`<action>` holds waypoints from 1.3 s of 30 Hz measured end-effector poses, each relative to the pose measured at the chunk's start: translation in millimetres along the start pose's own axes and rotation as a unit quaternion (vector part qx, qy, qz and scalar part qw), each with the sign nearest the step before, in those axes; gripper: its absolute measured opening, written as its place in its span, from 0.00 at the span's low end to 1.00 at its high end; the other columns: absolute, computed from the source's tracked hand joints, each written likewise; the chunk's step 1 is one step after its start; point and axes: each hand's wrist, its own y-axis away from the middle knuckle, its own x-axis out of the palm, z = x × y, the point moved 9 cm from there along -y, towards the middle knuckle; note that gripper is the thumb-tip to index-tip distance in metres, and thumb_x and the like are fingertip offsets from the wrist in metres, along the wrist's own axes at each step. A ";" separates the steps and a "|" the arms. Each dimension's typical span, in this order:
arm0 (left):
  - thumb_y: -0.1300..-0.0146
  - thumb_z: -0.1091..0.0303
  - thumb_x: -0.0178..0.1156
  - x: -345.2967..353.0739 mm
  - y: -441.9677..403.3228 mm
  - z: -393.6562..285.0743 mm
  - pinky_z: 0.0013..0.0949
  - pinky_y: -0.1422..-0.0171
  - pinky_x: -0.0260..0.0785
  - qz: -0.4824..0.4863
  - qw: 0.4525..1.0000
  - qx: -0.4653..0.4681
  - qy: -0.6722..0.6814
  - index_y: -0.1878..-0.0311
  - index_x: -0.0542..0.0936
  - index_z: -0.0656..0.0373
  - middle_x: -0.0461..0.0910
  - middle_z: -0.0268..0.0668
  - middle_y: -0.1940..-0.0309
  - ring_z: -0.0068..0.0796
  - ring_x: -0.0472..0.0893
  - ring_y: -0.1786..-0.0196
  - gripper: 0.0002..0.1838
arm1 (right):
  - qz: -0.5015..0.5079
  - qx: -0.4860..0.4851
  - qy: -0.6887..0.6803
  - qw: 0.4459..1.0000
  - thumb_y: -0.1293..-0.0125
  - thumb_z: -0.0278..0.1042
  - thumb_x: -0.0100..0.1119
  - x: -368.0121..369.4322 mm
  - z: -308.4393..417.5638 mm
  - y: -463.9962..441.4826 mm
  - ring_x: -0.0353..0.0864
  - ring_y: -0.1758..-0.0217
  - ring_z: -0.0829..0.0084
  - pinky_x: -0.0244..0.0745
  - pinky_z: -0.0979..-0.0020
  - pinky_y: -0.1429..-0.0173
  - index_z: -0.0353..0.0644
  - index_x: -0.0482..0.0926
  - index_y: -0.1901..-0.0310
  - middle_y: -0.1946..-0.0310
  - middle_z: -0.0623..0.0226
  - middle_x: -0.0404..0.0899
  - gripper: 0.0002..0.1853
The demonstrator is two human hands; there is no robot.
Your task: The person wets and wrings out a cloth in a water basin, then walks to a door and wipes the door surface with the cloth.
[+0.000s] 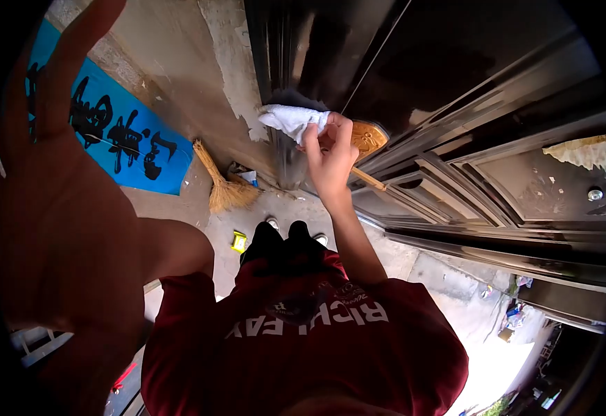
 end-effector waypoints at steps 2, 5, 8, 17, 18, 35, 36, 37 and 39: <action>0.29 0.44 0.36 0.7 6.4 -3.5 0.57 0.36 0.59 -0.007 1.000 0.000 0.008 0.38 0.62 0.70 0.68 0.69 0.46 0.60 0.71 0.41 0.35 | 0.006 -0.003 0.002 1.000 0.34 0.25 0.57 -0.2 1.0 0.1 0.78 0.76 0.83 0.77 0.79 0.72 0.30 0.66 0.55 0.77 0.64 0.79 0.11; 0.29 0.46 0.37 -0.7 13.3 -9.2 0.55 0.38 0.61 -0.017 1.000 0.003 0.009 0.40 0.64 0.71 0.70 0.67 0.48 0.58 0.72 0.43 0.33 | -0.002 -0.002 -0.008 1.000 0.34 0.25 0.57 0.6 0.5 -0.6 0.77 0.76 0.83 0.78 0.78 0.72 0.30 0.66 0.55 0.77 0.64 0.78 0.12; 0.29 0.48 0.39 -3.0 16.7 -14.9 0.53 0.39 0.62 -0.025 1.000 0.002 0.005 0.42 0.65 0.71 0.71 0.66 0.49 0.56 0.73 0.44 0.31 | -0.005 -0.008 -0.008 1.000 0.34 0.25 0.57 0.6 4.5 -1.3 0.78 0.76 0.83 0.79 0.77 0.72 0.30 0.65 0.55 0.77 0.64 0.78 0.12; 0.29 0.54 0.43 -5.3 19.9 -29.3 0.46 0.44 0.66 -0.034 0.999 0.011 -0.021 0.48 0.69 0.73 0.75 0.61 0.54 0.50 0.76 0.49 0.26 | -0.012 -0.008 -0.015 1.000 0.32 0.25 0.54 2.8 4.2 0.8 0.79 0.77 0.80 0.80 0.76 0.73 0.31 0.63 0.53 0.75 0.62 0.78 0.12; 0.29 0.55 0.43 -4.6 20.3 -30.0 0.45 0.44 0.67 -0.035 0.999 0.010 -0.022 0.49 0.70 0.73 0.75 0.60 0.55 0.49 0.76 0.49 0.25 | -0.009 -0.006 -0.015 1.000 0.32 0.25 0.54 2.5 3.7 1.6 0.79 0.77 0.80 0.80 0.76 0.73 0.31 0.63 0.53 0.75 0.62 0.78 0.12; 0.31 0.70 0.52 -14.1 80.0 99.8 0.27 0.55 0.73 0.100 0.922 -0.253 -0.277 0.63 0.80 0.73 0.83 0.44 0.66 0.29 0.83 0.61 0.13 | -0.028 -0.018 0.021 0.999 0.32 0.23 0.55 13.6 2.3 14.9 0.80 0.76 0.79 0.77 0.78 0.73 0.31 0.64 0.53 0.77 0.63 0.78 0.12; 0.31 0.67 0.53 -13.2 101.2 132.7 0.26 0.58 0.74 0.132 0.898 -0.312 -0.281 0.64 0.81 0.70 0.84 0.40 0.71 0.25 0.83 0.66 0.14 | -0.019 -0.035 0.060 0.997 0.33 0.23 0.56 17.0 5.2 16.2 0.80 0.76 0.79 0.77 0.78 0.72 0.32 0.64 0.53 0.77 0.64 0.78 0.12; 0.32 0.66 0.55 -14.4 117.6 160.0 0.28 0.62 0.74 0.171 0.858 -0.387 -0.293 0.64 0.81 0.69 0.84 0.40 0.74 0.23 0.82 0.70 0.14 | -0.029 -0.042 0.078 0.996 0.34 0.23 0.57 17.6 5.2 18.2 0.79 0.76 0.81 0.77 0.78 0.72 0.32 0.66 0.54 0.78 0.66 0.77 0.12; 0.34 0.67 0.55 -22.0 150.3 210.7 0.28 0.65 0.73 0.204 0.841 -0.396 -0.307 0.65 0.81 0.69 0.83 0.41 0.75 0.24 0.82 0.73 0.13 | -0.047 -0.048 0.078 0.995 0.34 0.22 0.57 18.2 -2.1 20.5 0.78 0.76 0.81 0.76 0.78 0.72 0.32 0.66 0.54 0.78 0.66 0.77 0.12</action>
